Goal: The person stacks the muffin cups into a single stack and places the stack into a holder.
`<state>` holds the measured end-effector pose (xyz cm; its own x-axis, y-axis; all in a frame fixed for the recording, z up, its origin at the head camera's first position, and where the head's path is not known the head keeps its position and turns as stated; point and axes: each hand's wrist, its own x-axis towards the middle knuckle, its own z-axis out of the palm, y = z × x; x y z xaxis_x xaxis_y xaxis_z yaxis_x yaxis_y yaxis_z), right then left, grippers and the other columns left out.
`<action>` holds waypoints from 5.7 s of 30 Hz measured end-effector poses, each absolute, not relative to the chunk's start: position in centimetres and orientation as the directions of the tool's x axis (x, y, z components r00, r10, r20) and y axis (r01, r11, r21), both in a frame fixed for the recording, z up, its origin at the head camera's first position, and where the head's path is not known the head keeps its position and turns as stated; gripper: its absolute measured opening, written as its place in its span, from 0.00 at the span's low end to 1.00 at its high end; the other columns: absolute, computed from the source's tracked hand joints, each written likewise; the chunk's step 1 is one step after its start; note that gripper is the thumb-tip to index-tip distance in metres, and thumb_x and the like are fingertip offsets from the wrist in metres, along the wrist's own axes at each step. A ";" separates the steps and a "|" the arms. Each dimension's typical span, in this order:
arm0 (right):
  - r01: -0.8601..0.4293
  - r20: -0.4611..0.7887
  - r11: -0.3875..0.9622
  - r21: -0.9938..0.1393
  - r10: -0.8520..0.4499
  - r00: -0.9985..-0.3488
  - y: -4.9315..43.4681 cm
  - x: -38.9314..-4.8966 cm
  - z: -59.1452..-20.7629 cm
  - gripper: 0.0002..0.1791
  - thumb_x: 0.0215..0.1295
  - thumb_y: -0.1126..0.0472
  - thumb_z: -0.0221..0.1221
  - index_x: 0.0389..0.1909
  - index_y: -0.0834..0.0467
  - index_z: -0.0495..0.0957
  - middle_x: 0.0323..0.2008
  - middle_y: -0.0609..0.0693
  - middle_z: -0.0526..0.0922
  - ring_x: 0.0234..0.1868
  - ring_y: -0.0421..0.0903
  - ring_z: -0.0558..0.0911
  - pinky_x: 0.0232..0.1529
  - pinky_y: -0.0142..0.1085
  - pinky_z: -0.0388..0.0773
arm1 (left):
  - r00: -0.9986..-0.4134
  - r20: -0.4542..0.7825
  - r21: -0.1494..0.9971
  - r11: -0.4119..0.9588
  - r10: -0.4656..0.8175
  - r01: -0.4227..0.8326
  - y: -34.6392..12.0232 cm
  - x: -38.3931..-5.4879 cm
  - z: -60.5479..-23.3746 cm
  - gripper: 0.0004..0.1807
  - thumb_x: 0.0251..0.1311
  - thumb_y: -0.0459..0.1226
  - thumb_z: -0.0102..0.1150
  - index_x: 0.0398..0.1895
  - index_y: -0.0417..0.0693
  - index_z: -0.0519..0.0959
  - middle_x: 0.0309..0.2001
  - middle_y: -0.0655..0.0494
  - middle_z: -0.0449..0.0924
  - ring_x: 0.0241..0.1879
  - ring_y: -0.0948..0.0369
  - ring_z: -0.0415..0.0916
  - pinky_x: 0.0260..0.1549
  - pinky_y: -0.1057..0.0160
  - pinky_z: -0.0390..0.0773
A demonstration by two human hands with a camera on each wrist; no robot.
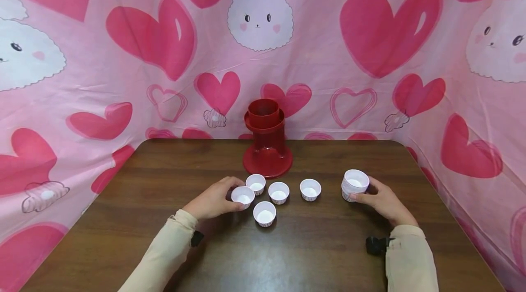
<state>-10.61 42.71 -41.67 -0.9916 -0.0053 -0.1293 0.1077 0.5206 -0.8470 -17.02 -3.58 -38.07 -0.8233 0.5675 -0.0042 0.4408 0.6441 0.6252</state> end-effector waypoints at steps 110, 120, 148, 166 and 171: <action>0.068 -0.077 0.514 -0.855 0.003 -0.997 42.5 -10.6 -41.7 0.38 0.65 0.52 0.68 0.70 0.65 0.66 0.61 0.67 0.73 0.59 0.64 0.71 0.59 0.66 0.66 | -0.751 0.142 0.686 0.483 0.645 0.545 23.3 -17.7 -35.4 0.31 0.59 0.49 0.72 0.63 0.49 0.75 0.54 0.60 0.77 0.47 0.69 0.74 0.47 0.74 0.71; 0.054 -0.064 0.545 -0.836 0.000 -0.998 42.6 -10.5 -41.8 0.37 0.65 0.52 0.68 0.68 0.65 0.68 0.60 0.67 0.74 0.59 0.64 0.71 0.57 0.66 0.67 | -0.773 0.119 0.671 0.523 0.623 0.526 24.1 -17.5 -36.1 0.31 0.58 0.51 0.72 0.62 0.50 0.75 0.53 0.61 0.76 0.43 0.69 0.72 0.46 0.73 0.72; 0.028 -0.047 0.550 -0.835 -0.020 -0.999 42.9 -10.5 -42.2 0.38 0.67 0.56 0.67 0.70 0.69 0.64 0.59 0.67 0.74 0.56 0.59 0.73 0.54 0.55 0.74 | -0.827 0.156 0.227 0.795 0.540 0.562 24.8 -14.8 -37.1 0.29 0.57 0.61 0.67 0.59 0.63 0.79 0.47 0.66 0.80 0.44 0.65 0.76 0.43 0.62 0.75; 0.062 -0.087 0.576 -0.815 -0.014 -0.996 42.8 -10.4 -41.8 0.40 0.66 0.52 0.67 0.71 0.69 0.63 0.61 0.70 0.73 0.61 0.68 0.70 0.57 0.69 0.65 | -0.547 -0.071 0.522 0.499 0.834 0.692 18.4 -12.9 -35.4 0.16 0.68 0.48 0.63 0.56 0.58 0.83 0.32 0.74 0.79 0.33 0.77 0.72 0.34 0.79 0.69; 0.083 -0.101 0.573 -0.815 0.002 -0.995 42.7 -10.4 -41.7 0.42 0.65 0.50 0.68 0.71 0.69 0.62 0.60 0.69 0.74 0.60 0.67 0.71 0.57 0.68 0.66 | -0.516 -0.025 0.570 0.436 0.856 0.697 15.5 -12.0 -35.1 0.15 0.68 0.47 0.64 0.55 0.57 0.83 0.34 0.75 0.79 0.35 0.79 0.73 0.36 0.80 0.69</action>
